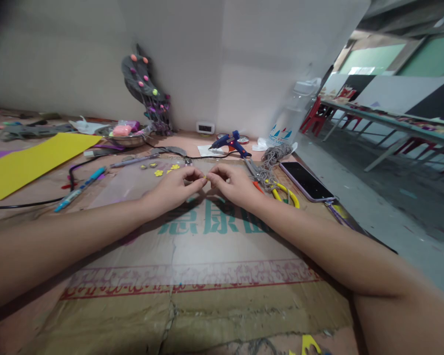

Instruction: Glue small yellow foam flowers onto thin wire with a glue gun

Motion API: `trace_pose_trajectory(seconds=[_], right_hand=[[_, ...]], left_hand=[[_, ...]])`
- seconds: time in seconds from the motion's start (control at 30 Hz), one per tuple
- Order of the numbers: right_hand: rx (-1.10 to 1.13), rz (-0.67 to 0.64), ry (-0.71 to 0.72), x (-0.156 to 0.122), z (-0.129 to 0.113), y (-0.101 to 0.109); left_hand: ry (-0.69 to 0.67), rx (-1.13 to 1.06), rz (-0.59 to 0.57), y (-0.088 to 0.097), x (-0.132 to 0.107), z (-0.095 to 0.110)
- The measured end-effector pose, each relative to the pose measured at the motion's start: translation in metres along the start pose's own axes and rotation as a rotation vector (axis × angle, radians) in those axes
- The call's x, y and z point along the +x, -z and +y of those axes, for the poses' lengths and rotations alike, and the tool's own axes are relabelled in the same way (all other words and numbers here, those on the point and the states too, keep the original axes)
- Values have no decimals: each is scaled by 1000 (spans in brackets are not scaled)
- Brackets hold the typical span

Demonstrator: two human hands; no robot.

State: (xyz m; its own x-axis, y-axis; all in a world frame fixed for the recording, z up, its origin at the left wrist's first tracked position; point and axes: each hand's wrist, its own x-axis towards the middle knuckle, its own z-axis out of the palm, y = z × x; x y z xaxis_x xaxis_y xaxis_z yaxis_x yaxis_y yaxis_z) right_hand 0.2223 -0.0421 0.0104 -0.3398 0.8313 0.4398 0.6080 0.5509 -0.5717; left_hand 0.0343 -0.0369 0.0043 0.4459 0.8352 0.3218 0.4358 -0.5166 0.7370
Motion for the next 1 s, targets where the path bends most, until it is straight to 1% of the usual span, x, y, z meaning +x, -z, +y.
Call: trace_pose_trajectory(seconds=[0.2, 0.43, 0.63, 1.0], right_hand=[[-24, 17, -9, 0, 2, -2], [-37, 12, -13, 1, 3, -2], [-34, 13, -3, 1, 3, -3], [-31, 14, -14, 1, 2, -2]], left_hand=[[-4, 12, 17, 0, 0, 1], [-29, -15, -12, 0, 1, -4], [-13, 18, 1, 0, 1, -2], [-2, 7, -4, 0, 0, -2]])
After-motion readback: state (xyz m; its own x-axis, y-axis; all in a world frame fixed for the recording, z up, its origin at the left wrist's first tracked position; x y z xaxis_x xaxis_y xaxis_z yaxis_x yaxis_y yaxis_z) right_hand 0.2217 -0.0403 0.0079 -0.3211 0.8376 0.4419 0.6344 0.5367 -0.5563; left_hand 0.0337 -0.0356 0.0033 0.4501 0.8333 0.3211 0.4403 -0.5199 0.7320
